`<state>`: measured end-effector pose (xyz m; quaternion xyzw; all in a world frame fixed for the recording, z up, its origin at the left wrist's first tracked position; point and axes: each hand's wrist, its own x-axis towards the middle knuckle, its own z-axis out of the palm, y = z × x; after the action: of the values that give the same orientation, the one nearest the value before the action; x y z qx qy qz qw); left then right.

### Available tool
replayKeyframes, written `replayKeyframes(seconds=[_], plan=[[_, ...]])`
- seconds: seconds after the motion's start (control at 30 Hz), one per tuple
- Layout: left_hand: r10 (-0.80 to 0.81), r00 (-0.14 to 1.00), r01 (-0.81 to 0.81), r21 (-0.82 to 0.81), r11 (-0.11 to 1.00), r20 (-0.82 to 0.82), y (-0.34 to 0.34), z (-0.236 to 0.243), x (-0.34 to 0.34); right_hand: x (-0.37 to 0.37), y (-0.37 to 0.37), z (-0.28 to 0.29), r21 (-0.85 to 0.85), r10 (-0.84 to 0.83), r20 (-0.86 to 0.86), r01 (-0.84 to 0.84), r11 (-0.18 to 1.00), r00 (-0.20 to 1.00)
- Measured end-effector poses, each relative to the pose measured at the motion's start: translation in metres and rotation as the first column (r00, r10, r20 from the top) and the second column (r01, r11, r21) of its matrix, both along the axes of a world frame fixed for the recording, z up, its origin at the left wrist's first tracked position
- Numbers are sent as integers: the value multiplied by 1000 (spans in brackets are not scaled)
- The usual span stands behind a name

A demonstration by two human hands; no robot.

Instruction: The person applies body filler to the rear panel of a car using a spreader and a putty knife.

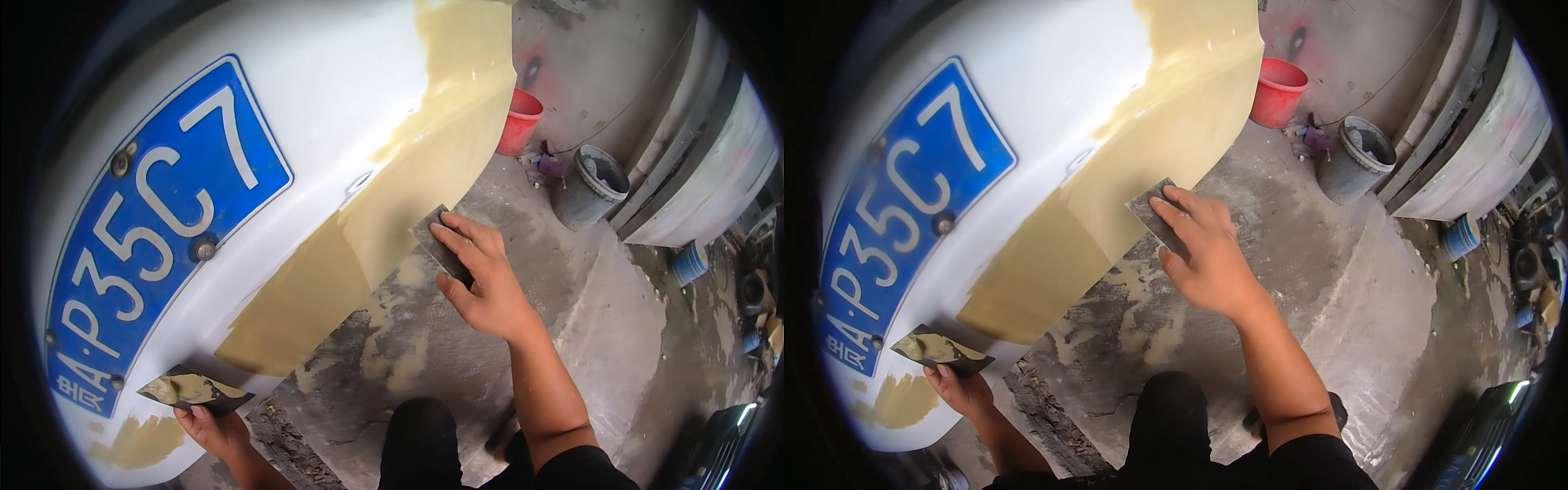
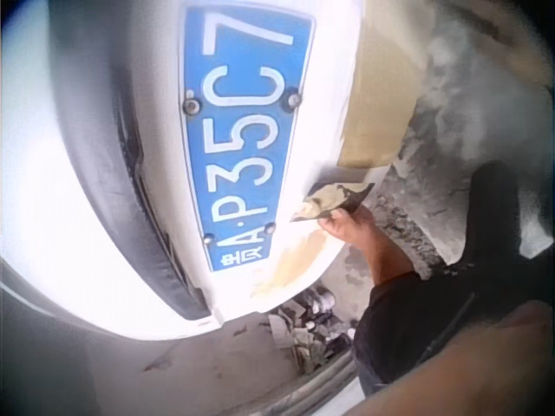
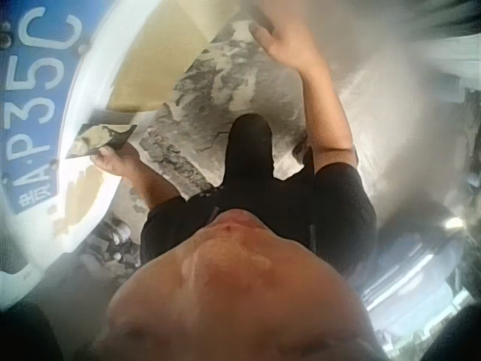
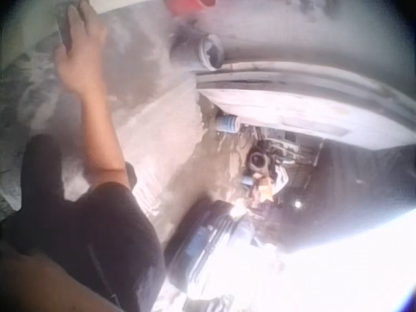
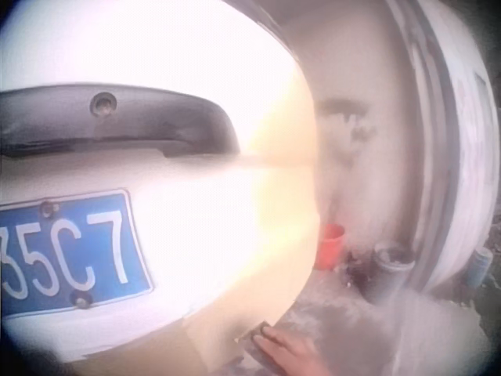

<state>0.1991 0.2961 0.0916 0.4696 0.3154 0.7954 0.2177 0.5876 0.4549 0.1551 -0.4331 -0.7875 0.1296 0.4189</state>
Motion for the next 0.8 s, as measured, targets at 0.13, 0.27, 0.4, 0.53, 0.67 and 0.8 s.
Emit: replayKeyframes(seconds=[0.13, 0.27, 0.4, 0.53, 0.67, 0.8], plan=[[4, 1000, -4, 16, 1000, -8, 1, 7, -8, -11, 4, 3, 122, -44, 78, 34, 992, 996], [0, 999, -3, 60, 998, 46, 6, 8, -1, -32, 14, 9, 267, -57, 128, 21, 963, 990], [63, 996, -64, 16, 998, 57, 10, 10, 1, -48, 20, 12, 330, -67, 124, 22, 944, 990], [82, 996, -82, -8, 997, 25, 9, 11, 1, -60, 26, 6, 388, -78, 100, 33, 921, 992], [105, 994, -105, -16, 994, 16, 9, 17, 9, -66, 29, 2, 405, -73, 74, 37, 914, 995], [96, 995, -96, -6, 995, 5, 9, 18, 10, -73, 34, -5, 447, -119, 56, 82, 891, 991]])
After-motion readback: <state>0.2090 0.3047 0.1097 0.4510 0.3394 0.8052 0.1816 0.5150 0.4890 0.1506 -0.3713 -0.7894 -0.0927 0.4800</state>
